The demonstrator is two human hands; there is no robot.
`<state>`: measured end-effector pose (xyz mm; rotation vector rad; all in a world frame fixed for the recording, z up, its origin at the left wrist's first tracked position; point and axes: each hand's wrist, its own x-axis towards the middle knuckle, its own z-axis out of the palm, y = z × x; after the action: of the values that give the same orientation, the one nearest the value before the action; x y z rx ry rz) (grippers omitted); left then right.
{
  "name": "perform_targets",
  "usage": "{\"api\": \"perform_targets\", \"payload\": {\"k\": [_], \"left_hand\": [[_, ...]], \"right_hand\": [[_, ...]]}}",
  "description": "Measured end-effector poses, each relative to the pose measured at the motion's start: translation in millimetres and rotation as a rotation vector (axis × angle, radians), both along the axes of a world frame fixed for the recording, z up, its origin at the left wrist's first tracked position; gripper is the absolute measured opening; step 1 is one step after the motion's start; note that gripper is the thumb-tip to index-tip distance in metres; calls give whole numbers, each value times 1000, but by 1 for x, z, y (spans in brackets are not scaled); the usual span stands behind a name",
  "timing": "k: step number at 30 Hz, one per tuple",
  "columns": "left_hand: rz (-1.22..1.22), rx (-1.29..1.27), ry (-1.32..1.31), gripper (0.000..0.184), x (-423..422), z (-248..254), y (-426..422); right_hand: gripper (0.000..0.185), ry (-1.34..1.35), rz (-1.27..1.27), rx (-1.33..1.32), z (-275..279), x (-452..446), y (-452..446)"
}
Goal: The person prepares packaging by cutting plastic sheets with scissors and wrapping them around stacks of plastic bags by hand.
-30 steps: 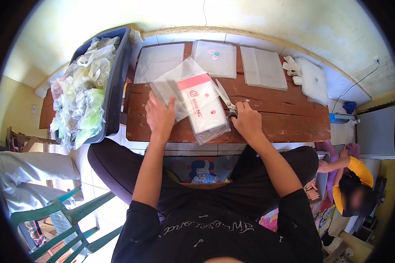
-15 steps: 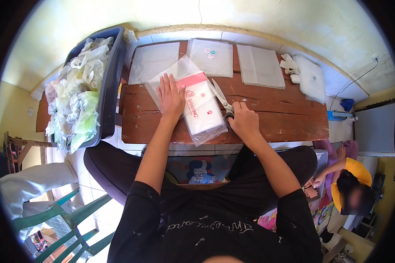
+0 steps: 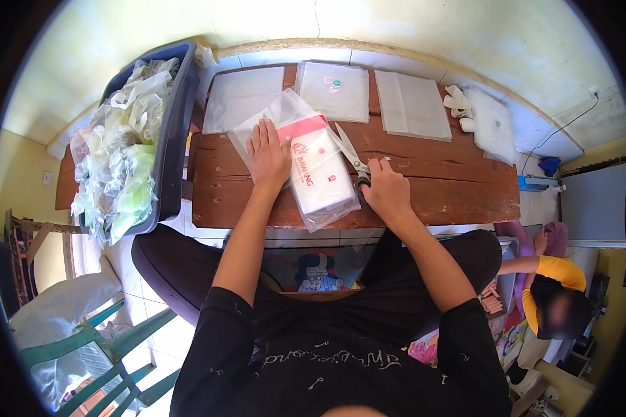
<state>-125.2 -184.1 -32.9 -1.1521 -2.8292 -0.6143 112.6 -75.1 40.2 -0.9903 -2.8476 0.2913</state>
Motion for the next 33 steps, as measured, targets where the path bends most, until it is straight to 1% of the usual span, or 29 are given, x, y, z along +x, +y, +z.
{"api": "perform_targets", "payload": {"k": [6, 8, 16, 29, 33], "left_hand": [[7, -40, 16, 68, 2, 2, 0], [4, -46, -8, 71, 2, 4, 0], [5, -60, -8, 74, 3, 3, 0], [6, -74, 30, 77, 2, 0, 1], [6, -79, 23, 77, 4, 2, 1]], "right_hand": [[39, -5, 9, 27, -1, -5, 4], [39, -15, 10, 36, -1, -7, 4], [40, 68, 42, 97, -9, -6, 10], [38, 126, 42, 106, -9, 2, 10], [41, 111, 12, 101, -5, -4, 9]]}}
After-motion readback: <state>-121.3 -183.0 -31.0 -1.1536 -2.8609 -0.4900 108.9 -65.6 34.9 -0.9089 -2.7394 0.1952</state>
